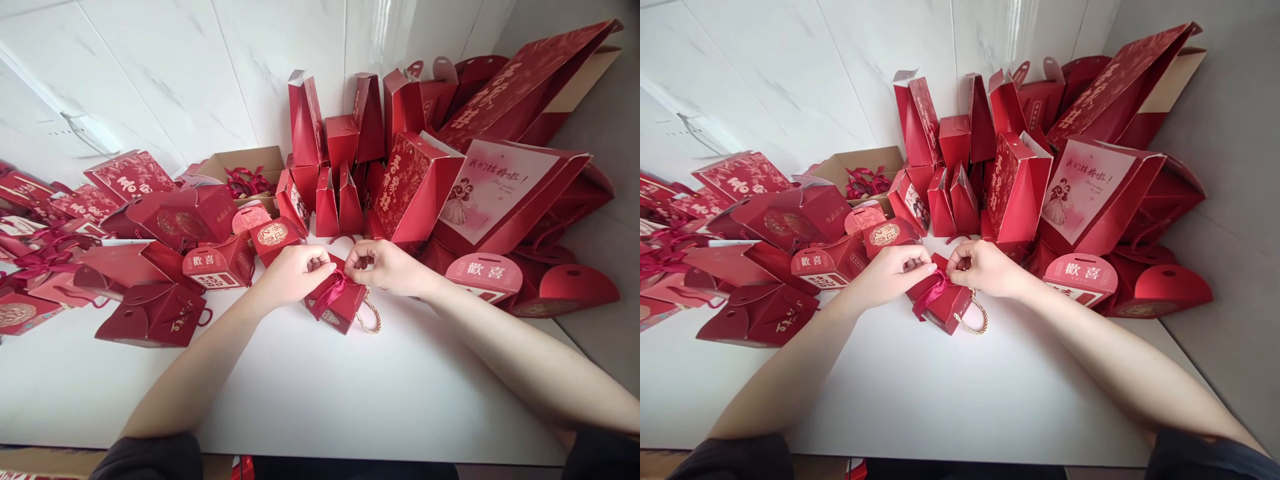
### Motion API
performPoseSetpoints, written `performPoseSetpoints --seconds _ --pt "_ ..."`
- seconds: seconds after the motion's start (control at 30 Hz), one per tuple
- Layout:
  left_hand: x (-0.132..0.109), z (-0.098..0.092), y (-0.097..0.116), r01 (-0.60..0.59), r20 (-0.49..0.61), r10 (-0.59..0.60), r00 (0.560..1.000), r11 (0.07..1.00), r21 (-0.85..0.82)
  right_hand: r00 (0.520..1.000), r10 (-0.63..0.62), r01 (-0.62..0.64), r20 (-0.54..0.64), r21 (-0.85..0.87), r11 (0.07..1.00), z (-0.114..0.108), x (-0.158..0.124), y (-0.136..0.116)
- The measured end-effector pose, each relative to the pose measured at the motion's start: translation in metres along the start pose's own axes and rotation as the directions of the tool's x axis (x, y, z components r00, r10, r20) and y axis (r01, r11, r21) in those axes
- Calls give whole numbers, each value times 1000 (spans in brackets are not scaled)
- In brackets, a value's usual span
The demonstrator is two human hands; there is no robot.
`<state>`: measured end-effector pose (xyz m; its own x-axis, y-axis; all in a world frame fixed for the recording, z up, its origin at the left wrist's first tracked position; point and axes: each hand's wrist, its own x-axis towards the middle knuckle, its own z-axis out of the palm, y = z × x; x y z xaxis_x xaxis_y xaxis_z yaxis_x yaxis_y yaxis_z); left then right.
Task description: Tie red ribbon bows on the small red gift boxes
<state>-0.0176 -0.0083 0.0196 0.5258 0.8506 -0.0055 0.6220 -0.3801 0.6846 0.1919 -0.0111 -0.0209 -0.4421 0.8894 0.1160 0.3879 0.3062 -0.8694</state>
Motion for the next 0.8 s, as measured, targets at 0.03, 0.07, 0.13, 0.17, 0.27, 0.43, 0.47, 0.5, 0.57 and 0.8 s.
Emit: performPoseSetpoints --seconds 0.03,0.07,0.13,0.17,0.27,0.43,0.47,0.5,0.57,0.8 --pt "-1 -1 0 6 12 -6 1000 1000 -3 1000 -4 4 -1 -23 1000 -1 -1 -3" --pt "-1 -2 0 9 25 -9 1000 1000 -4 1000 -8 8 -4 -46 999 -3 -2 -6" --pt "-3 -5 0 14 52 -14 999 1000 5 1000 -11 10 -13 -90 996 -6 -4 -11" --pt "-4 -7 1 20 65 -21 998 1000 16 1000 -8 6 -20 -116 993 -8 -5 -13" --pt "-6 -12 1 65 86 -71 994 995 76 999 12 -24 -52 -234 972 -13 -7 -17" --pt "-6 -18 2 134 140 -159 977 976 174 994 83 -105 -69 -431 896 -18 -8 -19" --pt "-5 -18 2 130 152 -161 975 973 193 994 96 -113 -61 -461 880 -18 -9 -19" --pt "-5 -18 2 124 164 -161 973 969 211 994 103 -111 -42 -483 868 -18 -10 -19" --pt "-4 -17 1 115 181 -159 971 966 231 996 93 -79 4 -493 866 -19 -11 -18" --pt "-2 -14 -4 172 140 -194 971 973 156 986 -157 124 -58 -372 920 -17 -11 -18"
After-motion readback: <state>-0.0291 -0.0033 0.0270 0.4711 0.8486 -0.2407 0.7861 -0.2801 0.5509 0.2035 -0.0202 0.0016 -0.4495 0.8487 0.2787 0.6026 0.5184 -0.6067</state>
